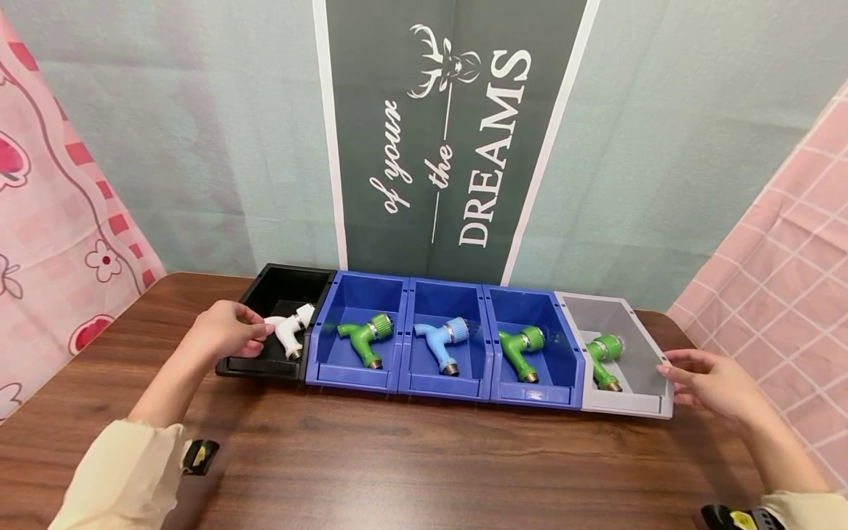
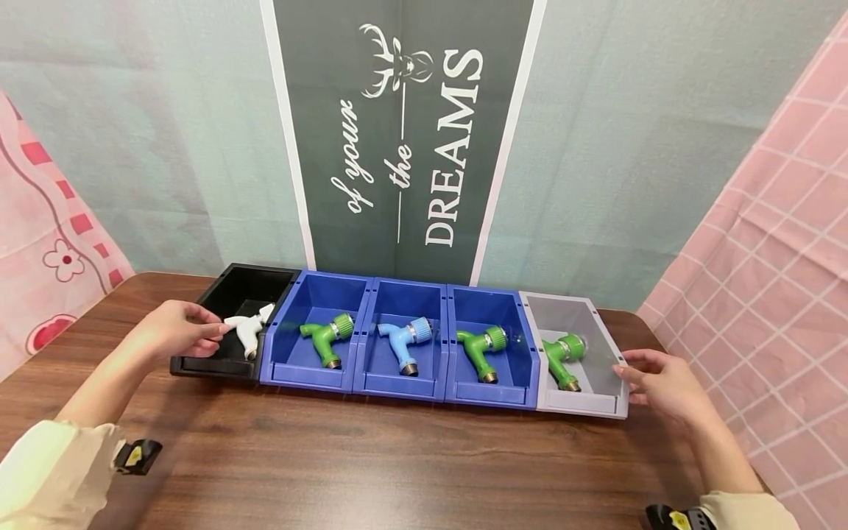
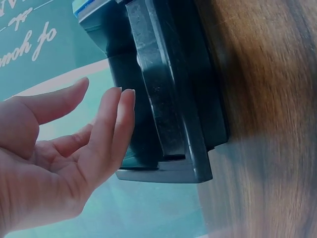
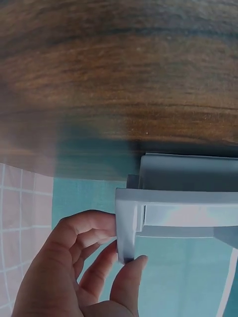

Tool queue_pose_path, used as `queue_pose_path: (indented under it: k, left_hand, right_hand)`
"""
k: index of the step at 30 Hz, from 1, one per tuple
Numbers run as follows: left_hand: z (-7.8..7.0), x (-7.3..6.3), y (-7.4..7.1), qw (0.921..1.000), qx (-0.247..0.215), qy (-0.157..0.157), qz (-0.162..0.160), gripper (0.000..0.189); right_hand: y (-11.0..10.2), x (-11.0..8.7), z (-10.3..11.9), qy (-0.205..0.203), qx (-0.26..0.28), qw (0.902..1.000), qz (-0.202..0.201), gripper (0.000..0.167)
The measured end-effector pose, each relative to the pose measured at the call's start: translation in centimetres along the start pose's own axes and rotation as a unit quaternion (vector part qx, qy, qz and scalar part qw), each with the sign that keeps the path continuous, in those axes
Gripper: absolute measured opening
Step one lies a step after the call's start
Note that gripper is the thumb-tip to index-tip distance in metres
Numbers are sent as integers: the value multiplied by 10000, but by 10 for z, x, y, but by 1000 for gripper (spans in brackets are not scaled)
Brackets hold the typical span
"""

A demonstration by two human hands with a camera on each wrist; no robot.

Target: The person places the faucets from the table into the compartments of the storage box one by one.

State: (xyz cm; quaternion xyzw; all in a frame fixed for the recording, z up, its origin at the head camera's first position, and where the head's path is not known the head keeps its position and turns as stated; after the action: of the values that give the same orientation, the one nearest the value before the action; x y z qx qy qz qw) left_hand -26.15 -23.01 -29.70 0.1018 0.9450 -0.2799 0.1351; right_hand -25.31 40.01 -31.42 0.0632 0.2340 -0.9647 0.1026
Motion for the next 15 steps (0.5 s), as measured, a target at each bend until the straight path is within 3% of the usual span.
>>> queue_pose_path:
  k: [6,9,12,15]
  left_hand:
    - [-9,-5,-2,9988,336,280,-216,33]
    - [-16,-10,-5,9955,615,543,-479,37]
    - [-27,-17,-7,9863,1114,886,-830,40]
    - [-40,-28,-9,9686,1718,1262,-1278,41]
  right_hand:
    - [1,-6,14,-252,-1066,9928,-489,6]
    - [2,-9,21,-333,-1591,9841,-717,23]
    - [5,-12,28,-377,-2035,9742,-905,35]
    - [7,-17,37,-504,-2381,9635,-1114,36]
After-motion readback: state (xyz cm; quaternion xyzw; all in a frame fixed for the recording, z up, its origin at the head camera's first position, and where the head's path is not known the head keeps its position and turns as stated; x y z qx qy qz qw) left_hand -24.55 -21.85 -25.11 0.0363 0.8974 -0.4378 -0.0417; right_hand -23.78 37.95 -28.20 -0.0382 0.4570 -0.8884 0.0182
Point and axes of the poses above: each hand's wrist, its own x-axis towards the middle knuckle, its own y-axis out of the palm, z = x × y, the point moved 10 cm from there along x, towards the middle knuckle, and after that the axes turned 11 degrees about z, right-handed, at the moved point
